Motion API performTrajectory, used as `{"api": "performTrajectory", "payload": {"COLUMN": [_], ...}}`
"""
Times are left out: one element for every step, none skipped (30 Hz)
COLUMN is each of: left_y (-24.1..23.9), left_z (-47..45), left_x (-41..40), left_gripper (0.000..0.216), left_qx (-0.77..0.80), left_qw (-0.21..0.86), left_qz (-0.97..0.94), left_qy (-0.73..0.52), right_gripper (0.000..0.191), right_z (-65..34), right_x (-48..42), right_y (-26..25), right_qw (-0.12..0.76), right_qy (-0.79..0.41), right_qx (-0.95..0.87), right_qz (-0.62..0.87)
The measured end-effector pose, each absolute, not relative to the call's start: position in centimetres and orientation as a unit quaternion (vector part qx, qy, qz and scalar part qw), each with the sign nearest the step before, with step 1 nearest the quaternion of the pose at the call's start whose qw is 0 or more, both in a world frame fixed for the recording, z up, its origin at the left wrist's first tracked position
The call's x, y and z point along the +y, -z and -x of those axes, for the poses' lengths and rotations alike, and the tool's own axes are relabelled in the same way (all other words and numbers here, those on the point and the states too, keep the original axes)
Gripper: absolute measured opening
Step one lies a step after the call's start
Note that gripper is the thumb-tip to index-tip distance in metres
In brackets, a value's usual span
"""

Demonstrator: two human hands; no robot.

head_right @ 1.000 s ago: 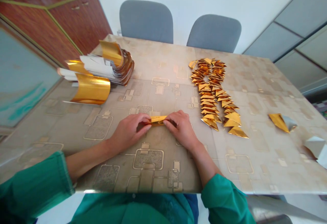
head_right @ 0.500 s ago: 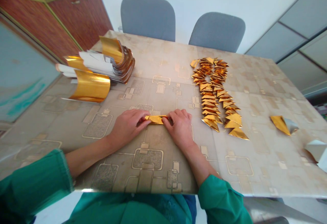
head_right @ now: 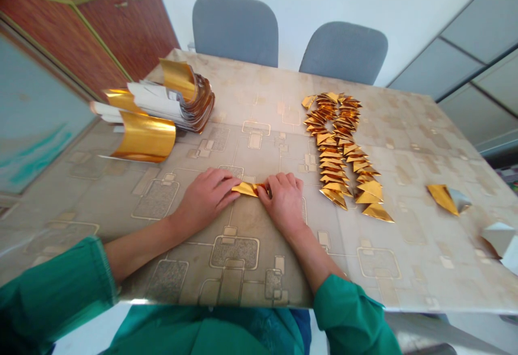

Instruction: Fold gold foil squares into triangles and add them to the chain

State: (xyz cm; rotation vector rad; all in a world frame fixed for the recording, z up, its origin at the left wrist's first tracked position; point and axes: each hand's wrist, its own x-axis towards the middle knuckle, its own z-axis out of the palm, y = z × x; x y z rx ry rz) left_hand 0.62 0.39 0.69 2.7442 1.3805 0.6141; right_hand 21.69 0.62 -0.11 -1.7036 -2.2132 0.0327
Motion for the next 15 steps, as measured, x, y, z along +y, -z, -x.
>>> {"api": "performTrajectory", "payload": {"left_y": [-1.0,-1.2,-1.4,-1.5,-1.5,-1.4,-1.2,-1.0,-0.8,-0.6,-0.4,-0.2,-0.1,0.0,0.0], "left_z": [-0.7,-0.9,-1.1,-1.2,-1.4,-1.6,-1.7,-1.8,-1.9,-1.9,-1.9,-1.9,-1.8,-1.7,-1.6], "left_x": [0.0,-0.5,-1.0,-1.4,-1.8,-2.1,-2.3,-2.4,-2.4,-2.3,-2.3,-2.2,-2.1,-2.1,-2.1], "left_gripper": [0.025,0.030,0.034,0.036,0.038,0.041,0.044,0.048,0.052,0.054,0.056,0.056,0.057,0.057,0.057], "left_qx": [0.423,0.409,0.406,0.401,0.399,0.394,0.389,0.383,0.377,0.372,0.369,0.367,0.366,0.366,0.367], "left_qw": [-0.011,-0.020,-0.023,-0.028,-0.029,-0.032,-0.035,-0.035,-0.034,-0.030,-0.024,-0.017,-0.010,-0.004,0.001], "left_qz": [-0.884,-0.890,-0.893,-0.897,-0.900,-0.904,-0.908,-0.912,-0.915,-0.918,-0.921,-0.922,-0.923,-0.924,-0.923], "left_qy": [-0.201,-0.200,-0.191,-0.184,-0.173,-0.162,-0.153,-0.145,-0.138,-0.131,-0.125,-0.120,-0.116,-0.114,-0.114], "right_gripper": [0.022,0.023,0.023,0.023,0.023,0.023,0.023,0.023,0.023,0.022,0.022,0.022,0.023,0.023,0.023], "right_z": [-21.7,-21.7,-21.7,-21.7,-21.7,-21.7,-21.7,-21.7,-21.7,-21.7,-21.7,-21.7,-21.7,-21.7,-21.7], "right_x": [0.6,0.6,0.6,0.6,0.6,0.6,0.6,0.6,0.6,0.6,0.6,0.6,0.6,0.6,0.6], "right_y": [0.1,0.2,0.2,0.3,0.4,0.4,0.4,0.4,0.4,0.4,0.3,0.3,0.3,0.2,0.2], "right_qw": [0.172,0.173,0.174,0.176,0.178,0.180,0.180,0.178,0.175,0.172,0.170,0.169,0.169,0.171,0.172], "right_qy": [-0.009,-0.005,-0.001,0.003,0.006,0.008,0.009,0.009,0.008,0.007,0.005,0.002,0.000,-0.002,-0.005], "right_qx": [-0.781,-0.781,-0.782,-0.783,-0.784,-0.785,-0.785,-0.785,-0.785,-0.784,-0.783,-0.782,-0.781,-0.780,-0.780], "right_qz": [0.601,0.600,0.598,0.597,0.595,0.593,0.593,0.593,0.595,0.596,0.598,0.600,0.601,0.602,0.602]}}
